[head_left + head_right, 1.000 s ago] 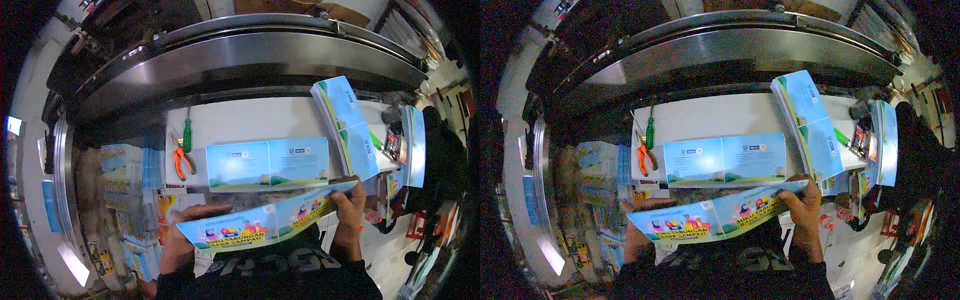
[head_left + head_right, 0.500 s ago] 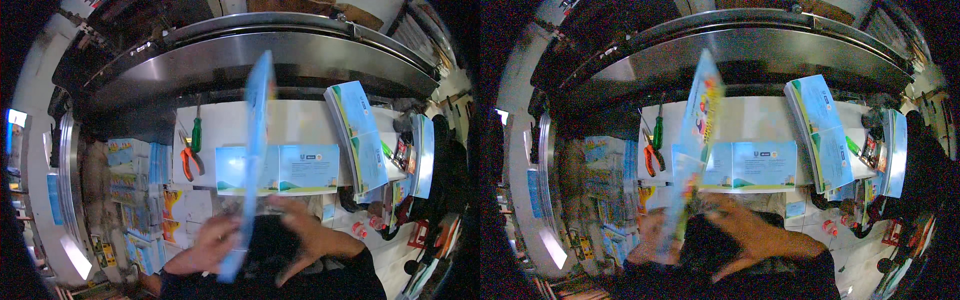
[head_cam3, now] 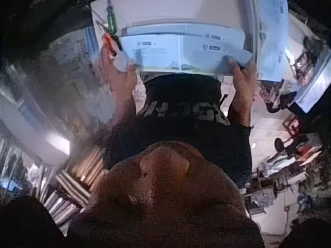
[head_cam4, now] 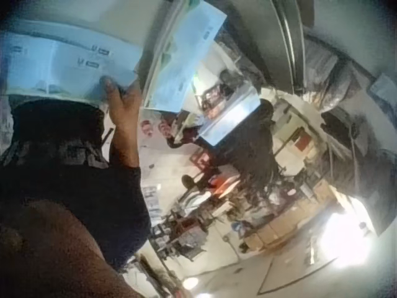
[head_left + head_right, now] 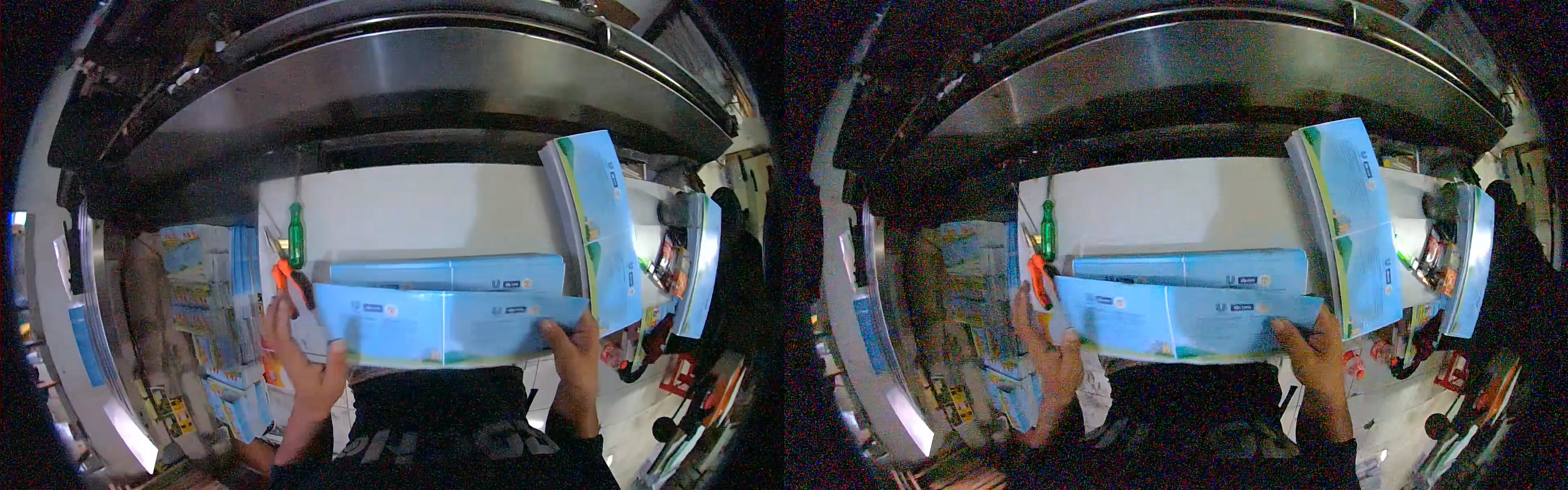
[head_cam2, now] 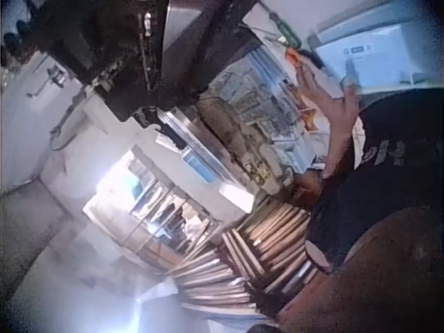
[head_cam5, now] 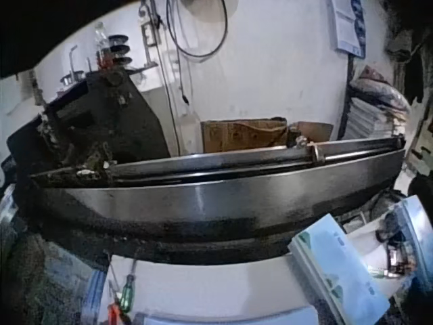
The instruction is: The person organizes stacks of blue paper booklets, picking them up from a metal machine surface and placing them onto a white table to align them.
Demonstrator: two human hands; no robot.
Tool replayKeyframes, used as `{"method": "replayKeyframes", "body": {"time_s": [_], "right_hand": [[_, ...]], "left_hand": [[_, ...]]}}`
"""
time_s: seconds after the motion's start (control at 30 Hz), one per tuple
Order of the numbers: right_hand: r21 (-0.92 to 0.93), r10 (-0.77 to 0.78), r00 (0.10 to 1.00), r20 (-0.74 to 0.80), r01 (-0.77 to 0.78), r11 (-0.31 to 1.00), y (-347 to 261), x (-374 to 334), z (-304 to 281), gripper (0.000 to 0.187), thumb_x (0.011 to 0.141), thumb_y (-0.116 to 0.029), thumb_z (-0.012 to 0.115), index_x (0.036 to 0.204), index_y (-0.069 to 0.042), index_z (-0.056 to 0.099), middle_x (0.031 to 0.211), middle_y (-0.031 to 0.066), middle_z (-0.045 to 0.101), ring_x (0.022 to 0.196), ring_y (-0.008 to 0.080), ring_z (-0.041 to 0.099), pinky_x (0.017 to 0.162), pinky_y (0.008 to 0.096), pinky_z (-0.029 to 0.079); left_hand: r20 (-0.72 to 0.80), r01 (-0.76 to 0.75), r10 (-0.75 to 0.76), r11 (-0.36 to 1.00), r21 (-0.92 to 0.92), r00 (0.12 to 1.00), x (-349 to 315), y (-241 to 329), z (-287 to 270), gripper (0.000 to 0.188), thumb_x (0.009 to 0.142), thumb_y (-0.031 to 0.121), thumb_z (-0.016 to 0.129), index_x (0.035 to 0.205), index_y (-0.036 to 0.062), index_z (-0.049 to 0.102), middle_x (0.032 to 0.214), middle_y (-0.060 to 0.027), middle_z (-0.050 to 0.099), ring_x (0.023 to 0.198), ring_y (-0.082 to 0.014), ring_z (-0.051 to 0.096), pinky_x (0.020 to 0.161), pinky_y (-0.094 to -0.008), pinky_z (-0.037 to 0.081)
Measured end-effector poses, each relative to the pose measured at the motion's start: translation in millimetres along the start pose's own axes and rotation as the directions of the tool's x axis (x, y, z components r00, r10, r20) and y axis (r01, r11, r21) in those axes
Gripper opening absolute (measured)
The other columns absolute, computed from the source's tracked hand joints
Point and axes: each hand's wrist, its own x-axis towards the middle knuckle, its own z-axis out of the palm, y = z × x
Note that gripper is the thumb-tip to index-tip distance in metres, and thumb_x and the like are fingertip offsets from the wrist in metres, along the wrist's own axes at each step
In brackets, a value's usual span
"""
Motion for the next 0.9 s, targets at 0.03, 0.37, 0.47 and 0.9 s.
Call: {"method": "replayKeyframes", "body": {"time_s": [0.03,0.37,0.47,0.9], "right_hand": [[-0.081,0.019,1.000,-0.003,-0.019,0.997,2.9,11.5,4.7,0.043,0.085,-0.009,0.066,0.124,0.001,0.051,0.106,0.0093,0.063,0.094,0.0199,0.061,0.085,0.0340,0.050],[-0.829,-0.236,0.971,0.036,0.161,0.536,9.3,10.1,-5.2,0.070,0.078,-0.013,0.072,0.136,0.003,0.036,0.136,0.0186,0.041,0.120,0.0228,0.045,0.102,0.0375,0.037],[-0.713,-0.140,0.980,-0.138,0.000,0.701,-7.9,26.0,13.9,0.089,0.074,-0.016,0.076,0.144,0.003,0.025,0.141,0.0199,0.036,0.131,0.0258,0.036,0.109,0.0396,0.029],[-0.247,0.028,0.990,-0.139,-0.062,0.967,-8.4,41.2,22.0,0.089,0.061,-0.006,0.078,0.139,-0.004,0.035,0.121,0.0103,0.054,0.115,0.0235,0.051,0.103,0.0372,0.038]], "left_hand": [[0.132,0.011,-0.023,0.996,0.090,0.991,8.2,7.9,1.6,0.081,0.085,0.025,0.066,0.144,-0.0071,0.020,0.146,-0.0279,0.027,0.134,-0.0399,0.031,0.112,-0.0501,0.021],[0.313,0.480,-0.399,0.841,-0.249,0.862,12.6,-1.4,50.9,0.091,0.081,0.010,0.067,0.146,-0.0091,0.006,0.147,-0.0307,0.023,0.138,-0.0362,0.026,0.114,-0.0418,0.019],[0.370,0.424,-0.357,0.898,-0.117,0.858,25.0,-1.7,49.4,0.094,0.077,0.008,0.068,0.146,-0.0089,0.006,0.145,-0.0289,0.025,0.136,-0.0343,0.028,0.113,-0.0418,0.019],[0.288,0.360,-0.278,0.888,-0.286,0.916,3.7,-26.7,60.5,0.093,0.079,0.015,0.062,0.148,-0.0046,0.003,0.144,-0.0235,0.026,0.132,-0.0312,0.030,0.111,-0.0436,0.024]]}}
